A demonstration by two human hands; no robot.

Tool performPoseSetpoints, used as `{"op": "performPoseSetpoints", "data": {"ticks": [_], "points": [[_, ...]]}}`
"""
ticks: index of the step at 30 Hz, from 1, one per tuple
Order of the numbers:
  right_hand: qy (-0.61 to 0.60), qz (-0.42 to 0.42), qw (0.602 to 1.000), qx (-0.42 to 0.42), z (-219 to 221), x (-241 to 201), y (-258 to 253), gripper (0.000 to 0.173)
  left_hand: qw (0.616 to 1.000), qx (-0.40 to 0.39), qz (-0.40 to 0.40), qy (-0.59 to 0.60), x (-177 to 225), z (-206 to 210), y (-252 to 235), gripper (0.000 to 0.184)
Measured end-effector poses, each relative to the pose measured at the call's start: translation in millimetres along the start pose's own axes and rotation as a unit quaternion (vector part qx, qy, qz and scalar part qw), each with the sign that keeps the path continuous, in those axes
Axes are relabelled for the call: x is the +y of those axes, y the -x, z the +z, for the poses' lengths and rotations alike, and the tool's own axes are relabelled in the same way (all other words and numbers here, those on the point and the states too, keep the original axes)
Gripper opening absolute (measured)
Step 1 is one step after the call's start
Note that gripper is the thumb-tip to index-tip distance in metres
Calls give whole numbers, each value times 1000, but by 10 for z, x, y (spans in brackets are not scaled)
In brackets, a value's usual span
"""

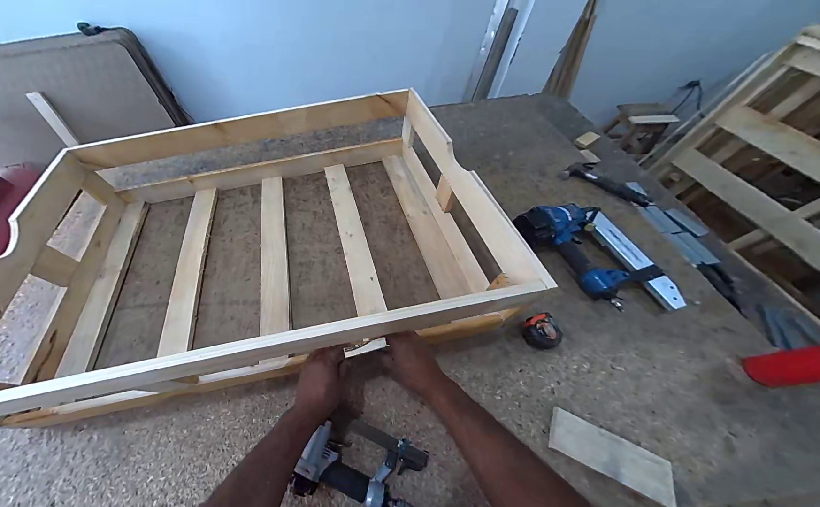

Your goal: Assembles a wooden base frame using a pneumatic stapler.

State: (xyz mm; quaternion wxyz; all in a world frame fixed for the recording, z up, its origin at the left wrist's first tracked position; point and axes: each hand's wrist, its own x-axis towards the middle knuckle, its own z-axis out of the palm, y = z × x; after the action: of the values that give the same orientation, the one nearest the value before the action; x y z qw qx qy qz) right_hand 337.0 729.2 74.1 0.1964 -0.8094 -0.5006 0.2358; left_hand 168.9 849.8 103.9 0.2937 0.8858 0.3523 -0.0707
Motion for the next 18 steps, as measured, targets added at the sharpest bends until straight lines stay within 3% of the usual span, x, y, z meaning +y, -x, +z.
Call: {"op": "performPoseSetpoints", "data": {"ticks": [5,12,18], "points": [[19,6,999,-26,-28,60,-98,41,998,-48,-22,-18,88,-61,-132,43],[11,11,998,-60,-249,-88,-103,45,997,-40,41,49,-48,-44,-261,66],[18,4,996,-82,-351,-176,-82,45,995,-60,62,53,-101,-46,-253,64]]}}
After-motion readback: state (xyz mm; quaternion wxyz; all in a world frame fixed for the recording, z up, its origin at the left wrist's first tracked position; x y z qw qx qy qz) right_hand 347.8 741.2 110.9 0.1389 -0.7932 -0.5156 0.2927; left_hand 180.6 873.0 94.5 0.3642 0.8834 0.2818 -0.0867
